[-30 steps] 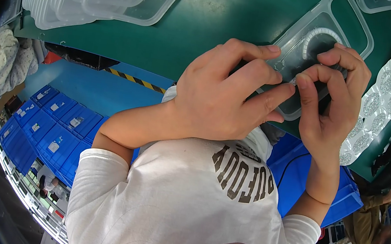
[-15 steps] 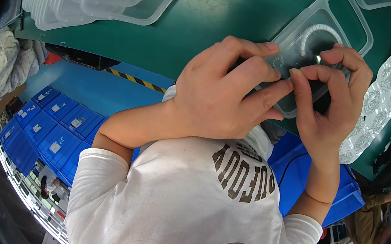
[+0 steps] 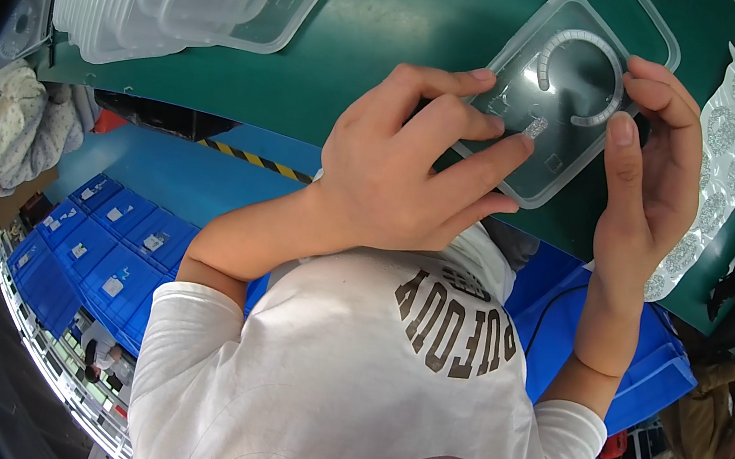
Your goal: The person peels circular stickers from a sticker sheet by hand and applies them to the back of transparent phone cases.
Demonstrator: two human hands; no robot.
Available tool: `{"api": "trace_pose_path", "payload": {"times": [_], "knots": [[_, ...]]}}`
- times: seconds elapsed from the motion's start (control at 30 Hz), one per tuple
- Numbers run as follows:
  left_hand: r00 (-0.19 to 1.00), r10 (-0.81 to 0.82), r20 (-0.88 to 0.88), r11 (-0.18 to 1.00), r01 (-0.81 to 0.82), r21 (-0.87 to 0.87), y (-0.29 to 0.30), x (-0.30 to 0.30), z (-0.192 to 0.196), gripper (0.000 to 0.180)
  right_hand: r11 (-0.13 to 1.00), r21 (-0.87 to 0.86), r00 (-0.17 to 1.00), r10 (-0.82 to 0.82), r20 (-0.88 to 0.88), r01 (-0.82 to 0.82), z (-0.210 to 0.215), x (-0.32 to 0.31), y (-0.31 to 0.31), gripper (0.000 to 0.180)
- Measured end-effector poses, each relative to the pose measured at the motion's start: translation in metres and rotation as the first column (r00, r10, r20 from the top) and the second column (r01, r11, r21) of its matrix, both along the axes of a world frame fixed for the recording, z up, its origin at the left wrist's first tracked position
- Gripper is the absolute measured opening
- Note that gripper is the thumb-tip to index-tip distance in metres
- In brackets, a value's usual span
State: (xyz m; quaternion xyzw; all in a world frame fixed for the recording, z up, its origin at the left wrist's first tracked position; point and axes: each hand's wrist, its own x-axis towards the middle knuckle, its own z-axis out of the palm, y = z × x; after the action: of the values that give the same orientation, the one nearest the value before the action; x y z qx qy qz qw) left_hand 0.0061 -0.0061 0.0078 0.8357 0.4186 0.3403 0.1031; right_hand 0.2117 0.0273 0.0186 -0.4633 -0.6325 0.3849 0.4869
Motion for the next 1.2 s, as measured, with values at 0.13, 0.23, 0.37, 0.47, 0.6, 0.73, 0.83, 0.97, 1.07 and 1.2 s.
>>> {"api": "trace_pose_path", "payload": {"times": [0.13, 0.23, 0.37, 0.47, 0.6, 0.73, 0.83, 0.97, 1.07, 1.2], "knots": [[0.999, 0.044, -0.021, 0.997, -0.045, -0.063, 0.001, 0.002, 0.008, 0.055, 1.0, 0.013, 1.0, -0.003, 0.016, 0.002, -0.002, 0.0, 0.001, 0.022], [0.995, 0.019, -0.098, 0.997, -0.026, -0.072, 0.001, 0.002, 0.012, 0.059, 1.0, 0.019, 1.0, 0.004, 0.025, -0.004, -0.002, -0.001, 0.001, 0.021], [0.968, 0.002, -0.249, 0.999, -0.011, -0.034, 0.0, 0.005, 0.022, 0.06, 0.999, 0.041, 0.998, 0.0, 0.064, -0.003, -0.001, -0.003, -0.002, 0.023], [0.926, -0.058, -0.372, 0.998, 0.052, -0.024, 0.01, 0.005, 0.033, 0.058, 0.995, 0.096, 0.995, -0.026, 0.1, 0.016, -0.005, -0.001, 0.003, 0.024], [0.895, -0.223, -0.387, 0.974, 0.192, -0.116, 0.03, -0.002, 0.061, 0.049, 0.99, 0.104, 0.99, 0.081, 0.114, -0.093, 0.025, 0.006, -0.003, 0.027], [0.951, -0.253, -0.178, 0.967, 0.256, -0.006, 0.056, 0.016, 0.076, 0.043, 0.969, 0.198, 0.916, 0.057, 0.397, -0.146, 0.07, 0.053, -0.024, 0.02], [0.933, -0.353, -0.076, 0.935, 0.347, -0.079, 0.089, 0.063, 0.069, 0.037, 0.988, 0.136, 0.902, -0.122, 0.415, 0.071, 0.055, 0.103, -0.025, 0.011], [0.941, -0.296, -0.164, 0.952, 0.304, 0.028, 0.149, 0.156, 0.034, 0.039, 0.958, 0.091, 0.889, -0.288, 0.355, 0.274, 0.036, 0.151, -0.012, 0.011], [0.948, -0.188, -0.255, 0.978, 0.206, 0.045, 0.176, 0.201, 0.011, 0.046, 0.93, 0.119, 0.878, -0.366, 0.309, 0.347, 0.026, 0.166, 0.003, 0.013], [0.964, -0.147, -0.221, 0.979, 0.173, 0.106, 0.177, 0.198, 0.001, 0.057, 0.919, 0.28, 0.823, -0.379, 0.423, 0.279, 0.013, 0.173, 0.025, 0.014]]}}
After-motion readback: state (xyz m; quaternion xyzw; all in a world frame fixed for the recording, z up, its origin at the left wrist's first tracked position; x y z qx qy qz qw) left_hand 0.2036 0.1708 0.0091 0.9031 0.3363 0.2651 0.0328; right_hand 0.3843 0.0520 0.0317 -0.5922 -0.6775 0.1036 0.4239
